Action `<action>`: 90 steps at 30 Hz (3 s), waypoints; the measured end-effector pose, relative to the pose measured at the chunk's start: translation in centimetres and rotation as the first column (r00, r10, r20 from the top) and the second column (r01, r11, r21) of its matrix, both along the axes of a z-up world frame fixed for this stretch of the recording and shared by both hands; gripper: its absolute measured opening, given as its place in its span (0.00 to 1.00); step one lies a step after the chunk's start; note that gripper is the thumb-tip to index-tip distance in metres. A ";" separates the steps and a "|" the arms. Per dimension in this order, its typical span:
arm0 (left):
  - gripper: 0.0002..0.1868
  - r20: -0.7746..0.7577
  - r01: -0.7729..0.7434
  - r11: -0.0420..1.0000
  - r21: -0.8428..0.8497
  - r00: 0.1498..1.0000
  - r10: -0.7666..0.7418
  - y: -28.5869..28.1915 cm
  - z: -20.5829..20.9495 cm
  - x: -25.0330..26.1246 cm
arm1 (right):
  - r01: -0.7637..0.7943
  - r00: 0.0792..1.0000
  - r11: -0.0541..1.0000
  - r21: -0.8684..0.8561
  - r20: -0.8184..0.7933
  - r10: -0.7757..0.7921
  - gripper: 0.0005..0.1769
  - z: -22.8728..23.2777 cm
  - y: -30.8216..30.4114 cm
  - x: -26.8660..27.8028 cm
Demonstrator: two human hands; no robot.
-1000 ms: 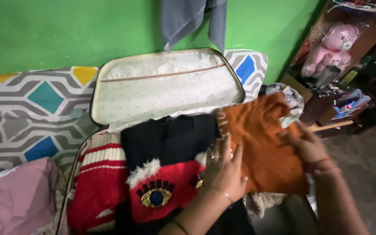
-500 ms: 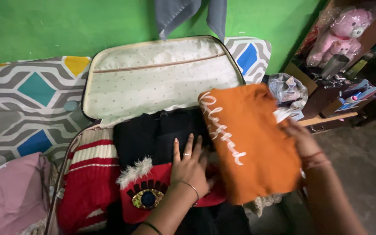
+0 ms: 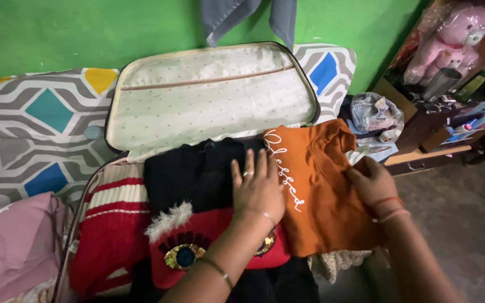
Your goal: The person packs a suitcase by placing clothes inside, closing the suitcase, and then moving it to an open wardrobe.
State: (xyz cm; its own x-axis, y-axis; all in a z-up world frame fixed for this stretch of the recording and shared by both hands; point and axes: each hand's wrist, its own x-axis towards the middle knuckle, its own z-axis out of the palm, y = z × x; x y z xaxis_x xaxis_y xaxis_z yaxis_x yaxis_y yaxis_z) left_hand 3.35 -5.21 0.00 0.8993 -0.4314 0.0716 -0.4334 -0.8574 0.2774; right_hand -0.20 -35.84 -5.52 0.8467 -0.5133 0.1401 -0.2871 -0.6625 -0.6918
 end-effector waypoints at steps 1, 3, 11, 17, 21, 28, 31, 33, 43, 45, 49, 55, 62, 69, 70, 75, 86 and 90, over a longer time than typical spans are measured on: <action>0.36 0.012 0.040 0.994 -0.097 0.999 -0.038 -1.0 -0.1 0.5 | 0.023 0.996 0.995 -0.092 -0.084 -0.031 0.20 0.3 0.9 -0.2; 0.34 0.026 0.081 0.977 -0.197 0.997 -0.077 -2.9 -0.7 1.4 | 0.056 0.994 0.941 -0.334 -0.065 -0.083 0.23 1.2 2.4 -0.4; 0.37 0.400 0.232 0.964 -0.128 0.902 -0.164 -7.7 -6.2 6.2 | -0.215 0.880 0.772 -0.598 0.223 0.419 0.41 4.0 3.7 4.4; 0.62 -0.078 0.214 0.977 0.001 0.974 -0.213 -7.2 -6.1 8.2 | -0.432 0.902 0.659 -0.617 -0.320 0.291 0.42 -1.0 4.5 6.8; 0.77 -0.208 0.275 0.951 0.139 0.947 -0.244 -6.8 -4.1 9.2 | -0.439 0.896 0.693 -0.572 -0.336 0.290 0.45 -3.6 4.2 8.5; 0.84 -0.266 0.375 0.926 0.046 0.898 -0.351 -5.2 -4.1 10.5 | -0.404 0.880 0.869 -0.285 -0.381 0.284 0.48 -4.7 2.9 11.3; 0.82 -0.162 0.376 0.926 -0.032 0.912 -0.376 -4.6 -4.8 10.0 | -0.453 0.888 0.835 -0.312 -0.235 0.394 0.46 -4.5 3.1 10.7; 0.81 -0.100 0.374 0.925 -0.068 0.920 -0.379 -4.4 -5.2 9.3 | -0.411 0.908 0.861 -0.300 -0.221 0.356 0.42 -2.9 4.4 9.2; 0.58 -0.014 0.329 0.943 0.042 0.944 -0.329 -2.6 -6.4 8.0 | -0.368 0.917 0.839 -0.400 -0.007 0.399 0.34 1.5 14.1 0.2; 0.57 -0.151 0.307 0.951 0.037 0.942 -0.299 -1.2 -5.5 8.1 | -0.379 0.911 0.848 -0.371 0.011 0.413 0.37 1.9 14.5 -1.0; 0.48 -0.231 0.388 0.922 0.008 0.897 -0.376 1.4 -5.4 8.4 | -0.483 0.853 0.840 -0.248 0.085 0.515 0.49 0.7 16.6 -2.4; 0.34 -0.156 0.357 0.931 0.074 0.926 -0.343 0.8 -5.8 7.5 | -0.247 0.965 0.866 -0.435 -0.027 0.261 0.58 0.1 16.2 2.2; 0.29 -0.196 0.204 0.978 0.043 0.962 -0.192 -1.5 -3.6 5.6 | -0.345 0.879 0.901 0.263 0.426 0.212 0.43 -1.9 10.5 2.5; 0.32 -0.144 0.072 0.970 0.230 0.989 -0.039 -5.3 -2.6 2.6 | -0.270 0.906 0.959 0.085 0.359 0.223 0.45 -1.8 10.6 1.7; 0.30 -0.153 0.063 0.970 0.235 0.988 -0.027 -5.4 -2.7 3.0 | -0.328 0.854 0.943 -0.050 0.410 0.319 0.43 -1.6 10.6 1.6; 0.30 0.069 -0.102 0.990 0.098 0.993 0.096 -3.1 -3.7 5.1 | -0.282 0.879 0.946 -0.160 0.351 0.322 0.41 -1.2 11.7 1.7; 0.41 0.029 0.057 0.998 -0.042 0.998 -0.055 -1.6 -2.6 3.3 | -0.470 0.882 0.697 -0.542 -0.320 0.346 0.46 -3.0 16.3 5.1; 0.40 -0.051 0.049 0.991 -0.124 0.997 -0.056 -2.5 -3.7 3.7 | -0.517 0.849 0.762 -0.391 -0.117 0.516 0.44 -3.3 13.9 3.6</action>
State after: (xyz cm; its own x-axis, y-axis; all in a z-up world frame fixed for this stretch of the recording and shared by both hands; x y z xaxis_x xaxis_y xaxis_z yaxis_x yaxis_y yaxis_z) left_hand 7.06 -7.72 -3.73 0.8796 -0.4692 0.0787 -0.4585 -0.7919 0.4033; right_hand 3.36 -21.99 -8.81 0.9682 0.1008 0.2291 0.1764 -0.9242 -0.3388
